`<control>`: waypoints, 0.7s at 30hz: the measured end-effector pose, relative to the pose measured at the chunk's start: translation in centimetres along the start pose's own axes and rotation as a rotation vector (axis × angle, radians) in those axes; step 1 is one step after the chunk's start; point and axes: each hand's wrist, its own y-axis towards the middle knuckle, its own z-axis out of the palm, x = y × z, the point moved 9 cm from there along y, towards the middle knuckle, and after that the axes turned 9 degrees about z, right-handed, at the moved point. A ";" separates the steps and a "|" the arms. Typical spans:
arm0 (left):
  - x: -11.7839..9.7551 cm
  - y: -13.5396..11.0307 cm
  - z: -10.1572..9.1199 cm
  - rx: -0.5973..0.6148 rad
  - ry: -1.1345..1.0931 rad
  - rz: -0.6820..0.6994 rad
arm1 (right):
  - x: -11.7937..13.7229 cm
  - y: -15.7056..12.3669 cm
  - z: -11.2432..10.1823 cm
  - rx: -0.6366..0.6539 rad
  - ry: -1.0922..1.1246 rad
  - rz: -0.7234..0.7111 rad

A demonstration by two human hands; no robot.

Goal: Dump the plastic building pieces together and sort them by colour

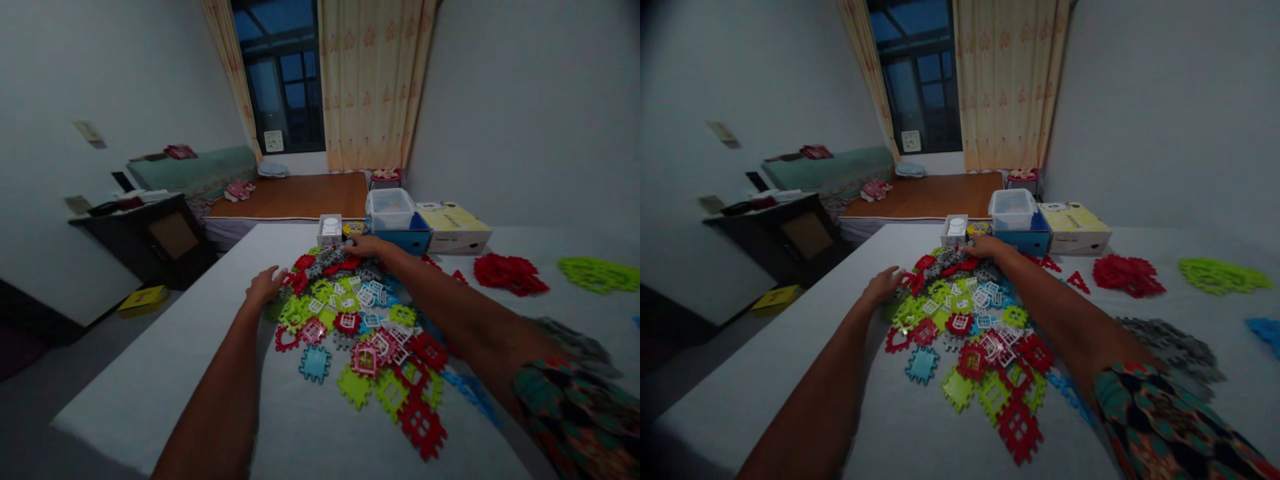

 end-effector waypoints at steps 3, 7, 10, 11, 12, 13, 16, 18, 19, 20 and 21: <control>-1.8 0.1 2.0 0.054 -0.058 0.073 | -0.2 -0.1 1.0 0.089 0.006 -0.003; -6.0 0.2 3.9 0.121 -0.251 0.188 | 0.4 -2.5 1.4 0.207 0.162 -0.125; -9.3 -0.3 4.3 0.143 -0.445 0.273 | 1.3 -5.6 1.0 0.260 0.263 -0.233; -10.4 -0.7 4.4 0.157 -0.480 0.307 | 1.6 -6.8 0.6 0.263 0.281 -0.273; -11.6 -1.1 4.4 0.177 -0.505 0.347 | 1.9 -8.0 0.2 0.264 0.291 -0.307; -12.9 -1.7 4.3 0.203 -0.524 0.391 | 2.2 -9.3 -0.2 0.262 0.293 -0.333; -16.0 -3.3 4.0 0.285 -0.572 0.513 | 2.7 -13.4 -1.7 0.248 0.283 -0.393; -17.1 -4.0 3.6 0.329 -0.596 0.574 | 3.1 -16.3 -2.3 0.246 0.285 -0.444; -17.3 -4.1 3.5 0.339 -0.595 0.596 | 3.3 -17.8 -2.4 0.250 0.287 -0.473; -17.2 -4.1 3.4 0.335 -0.585 0.612 | 3.4 -19.2 -2.5 0.253 0.286 -0.501; -16.9 -3.9 3.3 0.322 -0.565 0.621 | 3.4 -20.5 -2.4 0.257 0.281 -0.529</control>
